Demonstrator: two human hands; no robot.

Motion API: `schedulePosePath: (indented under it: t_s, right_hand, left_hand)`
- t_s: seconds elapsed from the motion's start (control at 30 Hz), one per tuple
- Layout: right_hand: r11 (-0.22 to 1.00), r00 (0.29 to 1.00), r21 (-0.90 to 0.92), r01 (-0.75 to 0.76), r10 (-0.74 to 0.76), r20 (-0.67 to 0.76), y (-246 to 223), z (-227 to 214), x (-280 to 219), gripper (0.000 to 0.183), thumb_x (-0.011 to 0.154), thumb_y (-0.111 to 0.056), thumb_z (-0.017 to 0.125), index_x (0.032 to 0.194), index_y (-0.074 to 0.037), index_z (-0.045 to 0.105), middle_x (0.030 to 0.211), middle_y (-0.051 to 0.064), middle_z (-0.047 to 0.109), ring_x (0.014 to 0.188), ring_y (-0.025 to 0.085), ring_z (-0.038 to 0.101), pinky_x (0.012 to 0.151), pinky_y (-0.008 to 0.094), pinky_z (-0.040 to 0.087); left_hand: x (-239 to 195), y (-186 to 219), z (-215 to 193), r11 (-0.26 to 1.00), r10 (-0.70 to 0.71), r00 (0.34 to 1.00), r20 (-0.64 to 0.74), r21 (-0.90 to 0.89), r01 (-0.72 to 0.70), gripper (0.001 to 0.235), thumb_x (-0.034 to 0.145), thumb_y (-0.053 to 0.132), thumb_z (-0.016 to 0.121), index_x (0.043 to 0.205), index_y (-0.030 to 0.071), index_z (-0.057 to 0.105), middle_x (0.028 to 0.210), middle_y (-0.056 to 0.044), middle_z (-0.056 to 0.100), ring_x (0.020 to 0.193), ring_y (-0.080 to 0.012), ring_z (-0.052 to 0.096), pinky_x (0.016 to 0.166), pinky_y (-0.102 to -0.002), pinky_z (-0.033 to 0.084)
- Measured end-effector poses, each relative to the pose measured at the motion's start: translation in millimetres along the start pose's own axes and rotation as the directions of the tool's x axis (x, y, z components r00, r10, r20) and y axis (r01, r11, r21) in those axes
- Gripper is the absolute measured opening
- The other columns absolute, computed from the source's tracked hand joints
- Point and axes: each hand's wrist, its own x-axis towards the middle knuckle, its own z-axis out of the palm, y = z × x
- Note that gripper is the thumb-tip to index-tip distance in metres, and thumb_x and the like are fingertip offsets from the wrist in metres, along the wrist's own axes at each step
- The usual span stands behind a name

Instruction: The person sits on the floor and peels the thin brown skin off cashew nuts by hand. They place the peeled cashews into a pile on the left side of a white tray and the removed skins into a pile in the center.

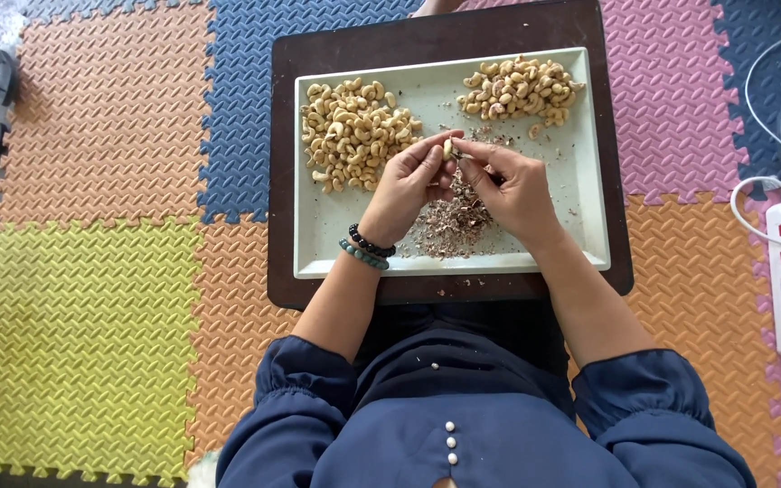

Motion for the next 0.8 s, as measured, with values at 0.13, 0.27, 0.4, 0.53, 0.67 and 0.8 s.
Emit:
schedulePosePath:
  t_s: [0.13, 0.27, 0.4, 0.53, 0.67, 0.8]
  right_hand:
    - [0.992, 0.994, -0.075, 0.105, -0.104, 0.013, 4, -1, 1, 0.018, 0.101, -0.005, 0.073, 0.118, 0.0, 0.077, 0.1, 0.025, 0.076, 0.096, 0.034, 0.075, 0.073, 0.038, 0.059]
    - [0.992, 0.994, -0.069, 0.109, -0.111, -0.024, 1, -2, 2, 0.015, 0.102, -0.003, 0.072, 0.115, -0.002, 0.078, 0.087, 0.019, 0.076, 0.07, 0.02, 0.072, 0.053, 0.027, 0.053]
    - [0.997, 0.997, 0.024, 0.07, -0.069, -0.03, -7, -3, 1, 0.017, 0.103, -0.003, 0.07, 0.119, -0.004, 0.076, 0.079, 0.013, 0.073, 0.063, 0.01, 0.06, 0.048, 0.023, 0.045]
    - [0.998, 0.998, 0.031, 0.06, -0.06, -0.008, -5, -4, 0, 0.019, 0.102, -0.003, 0.07, 0.12, -0.004, 0.076, 0.08, 0.014, 0.074, 0.068, 0.01, 0.064, 0.049, 0.021, 0.046]
    - [0.997, 0.997, 0.035, 0.068, -0.067, -0.03, 3, -4, -1, 0.015, 0.104, -0.006, 0.069, 0.117, -0.004, 0.076, 0.087, 0.017, 0.075, 0.067, 0.015, 0.068, 0.05, 0.021, 0.047]
    - [0.997, 0.998, 0.078, 0.009, -0.004, -0.06, 5, -8, 0, 0.017, 0.107, -0.008, 0.065, 0.123, -0.008, 0.073, 0.079, 0.011, 0.071, 0.062, 0.006, 0.055, 0.05, 0.019, 0.04]
  left_hand:
    - [2, -2, -1, 1.0, 0.01, 1.0, -0.001, -0.01, -0.01, 0.038, 0.11, 0.021, 0.052, 0.141, 0.0, 0.057, 0.088, -0.009, 0.063, 0.075, -0.0095, 0.061, 0.063, -0.032, 0.068]
    - [3, -8, -6, 0.999, -0.029, 0.999, 0.016, -0.026, 0.03, 0.039, 0.109, 0.021, 0.054, 0.141, 0.0, 0.057, 0.089, -0.009, 0.063, 0.075, -0.0102, 0.063, 0.064, -0.033, 0.069]
    - [4, -8, -6, 0.995, -0.044, 0.998, 0.038, -0.083, 0.047, 0.039, 0.11, 0.021, 0.053, 0.143, 0.001, 0.055, 0.09, -0.009, 0.061, 0.076, -0.0109, 0.063, 0.065, -0.033, 0.069]
    - [1, 1, -2, 0.996, -0.033, 0.999, 0.043, -0.077, 0.036, 0.039, 0.11, 0.022, 0.052, 0.143, 0.0, 0.055, 0.09, -0.008, 0.06, 0.077, -0.0099, 0.062, 0.065, -0.032, 0.069]
    - [1, 0, -4, 0.997, -0.051, 0.996, 0.071, -0.056, 0.055, 0.039, 0.11, 0.021, 0.051, 0.144, 0.001, 0.055, 0.089, -0.006, 0.058, 0.077, -0.0085, 0.06, 0.067, -0.031, 0.068]
    - [-1, 5, -5, 0.986, -0.08, 0.992, 0.094, -0.136, 0.092, 0.041, 0.111, 0.021, 0.049, 0.147, 0.001, 0.051, 0.09, -0.005, 0.057, 0.078, -0.0066, 0.057, 0.069, -0.031, 0.068]
